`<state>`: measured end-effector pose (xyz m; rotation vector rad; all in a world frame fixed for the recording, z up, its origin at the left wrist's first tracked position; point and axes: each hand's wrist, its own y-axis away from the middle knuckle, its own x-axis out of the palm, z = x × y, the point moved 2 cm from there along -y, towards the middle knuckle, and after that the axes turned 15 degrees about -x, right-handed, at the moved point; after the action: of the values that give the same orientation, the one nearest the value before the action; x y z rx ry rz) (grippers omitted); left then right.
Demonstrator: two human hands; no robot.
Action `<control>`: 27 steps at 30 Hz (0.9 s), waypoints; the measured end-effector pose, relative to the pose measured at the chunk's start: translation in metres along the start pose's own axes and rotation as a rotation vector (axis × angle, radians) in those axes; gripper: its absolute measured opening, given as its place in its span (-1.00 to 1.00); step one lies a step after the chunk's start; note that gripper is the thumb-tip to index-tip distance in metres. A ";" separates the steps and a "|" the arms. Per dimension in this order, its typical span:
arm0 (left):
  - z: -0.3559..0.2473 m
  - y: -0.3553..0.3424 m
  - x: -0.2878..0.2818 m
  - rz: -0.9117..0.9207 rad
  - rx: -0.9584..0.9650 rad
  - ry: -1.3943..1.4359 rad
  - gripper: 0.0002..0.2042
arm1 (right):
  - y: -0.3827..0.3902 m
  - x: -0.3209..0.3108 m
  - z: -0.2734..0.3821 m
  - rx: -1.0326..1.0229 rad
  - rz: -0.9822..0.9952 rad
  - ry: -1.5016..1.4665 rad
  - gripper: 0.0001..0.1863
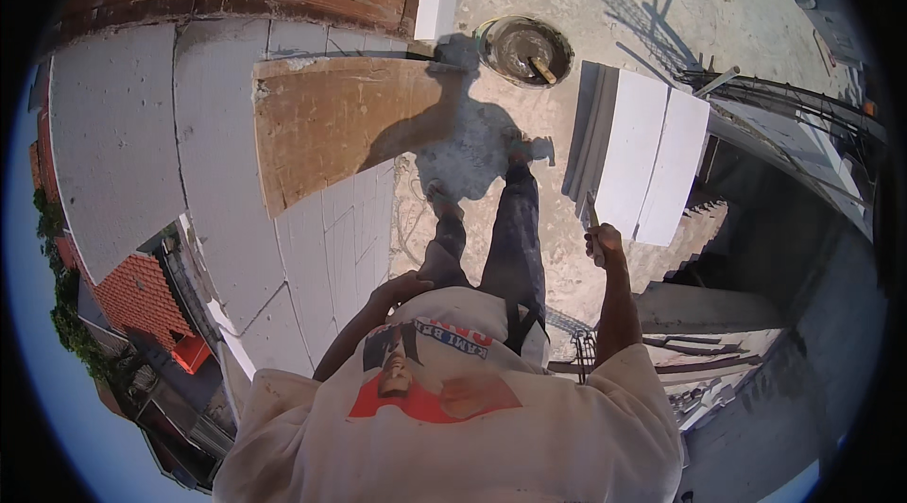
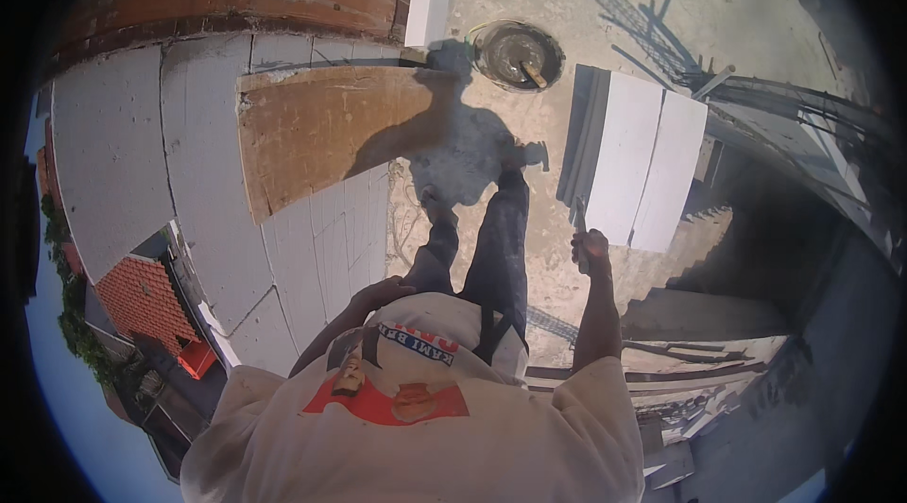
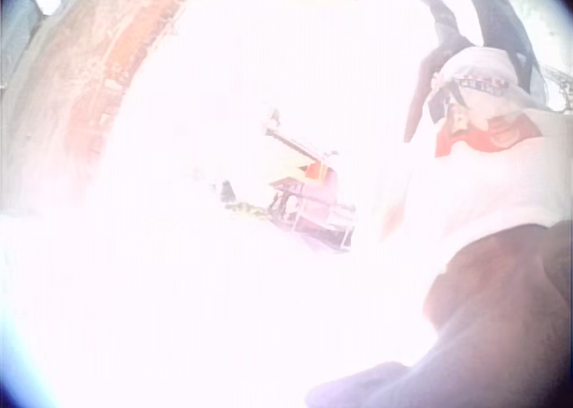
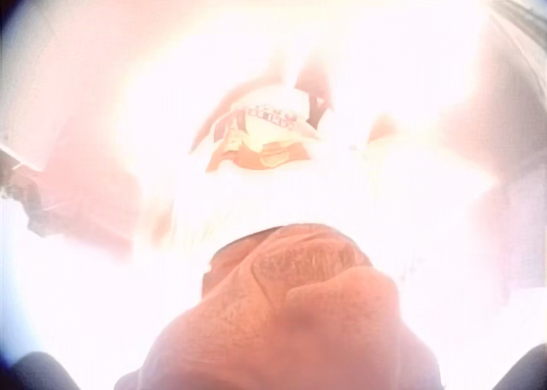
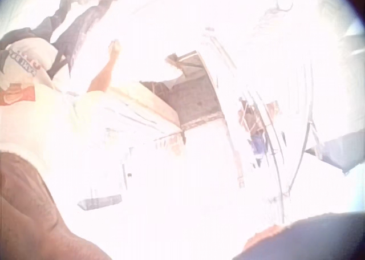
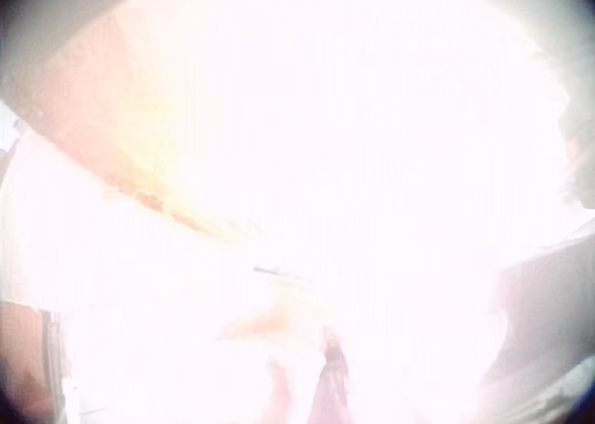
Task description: The person scoops mortar from a bucket using a trowel and applies it to the top of a white block wall. They then pick up white rectangular tiles, place them onto the mortar, and use a hammer to tap them into position. This process is repeated multiple times along the wall.
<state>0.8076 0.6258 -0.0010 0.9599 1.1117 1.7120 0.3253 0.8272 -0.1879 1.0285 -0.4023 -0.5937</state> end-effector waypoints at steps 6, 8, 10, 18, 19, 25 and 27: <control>-0.013 -0.066 0.046 -0.109 -0.050 -0.097 -0.08 | -0.131 -0.045 0.101 -0.338 -0.221 0.686 -0.26; -0.022 -0.061 0.059 -0.109 -0.089 -0.067 0.01 | -0.137 -0.041 0.132 -0.534 -0.237 1.119 -0.26; -0.027 -0.062 0.080 -0.159 -0.130 0.014 0.03 | -0.144 -0.061 0.132 -0.456 -0.216 1.347 -0.28; -0.065 -0.089 0.135 -0.104 -0.208 0.145 0.12 | -0.204 -0.013 0.124 -0.256 0.001 1.616 -0.49; -0.073 -0.096 0.142 -0.098 -0.219 0.146 0.14 | -0.214 0.032 0.142 -0.320 0.066 1.585 -0.54; -0.100 -0.114 0.154 -0.108 -0.278 0.171 0.27 | -0.355 0.208 0.191 -0.757 0.106 1.664 -0.45; -0.104 -0.123 0.154 -0.136 -0.279 0.229 0.30 | -0.404 0.245 0.193 -0.816 0.063 1.789 -0.39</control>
<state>0.6915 0.7684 -0.1259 0.5146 1.0212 1.8373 0.2963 0.3876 -0.4453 0.4173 1.2860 0.3629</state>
